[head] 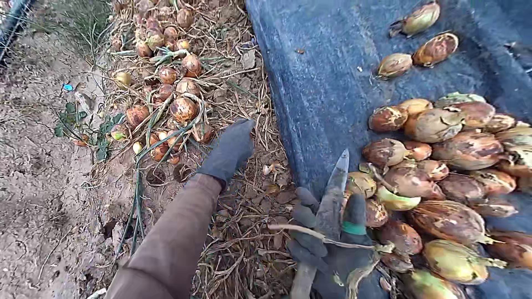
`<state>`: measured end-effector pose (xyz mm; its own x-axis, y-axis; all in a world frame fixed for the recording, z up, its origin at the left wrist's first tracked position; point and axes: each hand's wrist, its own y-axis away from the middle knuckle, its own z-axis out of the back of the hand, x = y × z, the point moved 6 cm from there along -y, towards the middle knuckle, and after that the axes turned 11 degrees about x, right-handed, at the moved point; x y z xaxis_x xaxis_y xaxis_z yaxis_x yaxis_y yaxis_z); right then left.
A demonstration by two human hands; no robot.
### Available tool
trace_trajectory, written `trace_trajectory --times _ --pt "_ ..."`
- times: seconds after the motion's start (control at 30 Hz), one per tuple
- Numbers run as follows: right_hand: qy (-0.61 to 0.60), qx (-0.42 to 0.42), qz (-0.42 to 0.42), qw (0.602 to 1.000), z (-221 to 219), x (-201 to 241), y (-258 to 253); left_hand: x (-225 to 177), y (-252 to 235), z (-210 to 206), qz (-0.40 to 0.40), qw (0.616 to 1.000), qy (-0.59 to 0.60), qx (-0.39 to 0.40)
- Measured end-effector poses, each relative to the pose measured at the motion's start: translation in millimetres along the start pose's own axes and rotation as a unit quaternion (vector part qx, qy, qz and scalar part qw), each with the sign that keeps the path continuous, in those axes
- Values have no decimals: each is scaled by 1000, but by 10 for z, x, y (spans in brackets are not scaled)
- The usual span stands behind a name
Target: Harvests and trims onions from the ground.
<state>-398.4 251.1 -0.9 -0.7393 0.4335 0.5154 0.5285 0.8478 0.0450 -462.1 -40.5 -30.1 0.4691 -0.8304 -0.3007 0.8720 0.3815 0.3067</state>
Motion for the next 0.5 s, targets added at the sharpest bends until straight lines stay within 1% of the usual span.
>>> trace_trajectory --times 0.03,0.07,0.1,0.13,0.17,0.23,0.27,0.3,0.33,0.37,0.4,0.43,0.47,0.5 --pt "-28 1 -41 999 26 -117 20 50 -166 -147 6 1000 -17 13" --pt "-8 -32 -85 996 86 -212 49 83 -234 -235 16 1000 -1 25" --pt "47 -85 -127 987 196 -280 104 87 -189 -257 24 997 61 26" --pt "102 -123 -165 973 298 -306 135 64 -66 -244 35 987 157 21" --pt "145 -150 -193 959 371 -310 128 -9 109 -219 35 962 268 25" --pt "179 -171 -193 949 457 -302 78 -317 574 -201 13 876 476 75" --pt "168 -152 -177 958 470 -286 21 -508 796 -185 7 833 543 109" --pt "126 -111 -143 975 471 -268 -62 -696 994 -135 -11 804 574 152" --pt "50 -47 -100 993 465 -236 -161 -878 1154 -37 -59 788 578 203" --pt "-51 18 -67 996 442 -180 -266 -1026 1259 94 -116 778 569 242" --pt "-141 80 -51 985 396 -107 -344 -1108 1303 247 -157 782 546 256" --pt "-225 128 -45 965 340 -29 -377 -1122 1281 418 -173 809 509 237" --pt "-286 152 -53 945 289 41 -394 -1054 1190 589 -167 857 450 186" --pt "-340 186 -56 920 255 106 -415 -906 1039 743 -141 919 351 115"
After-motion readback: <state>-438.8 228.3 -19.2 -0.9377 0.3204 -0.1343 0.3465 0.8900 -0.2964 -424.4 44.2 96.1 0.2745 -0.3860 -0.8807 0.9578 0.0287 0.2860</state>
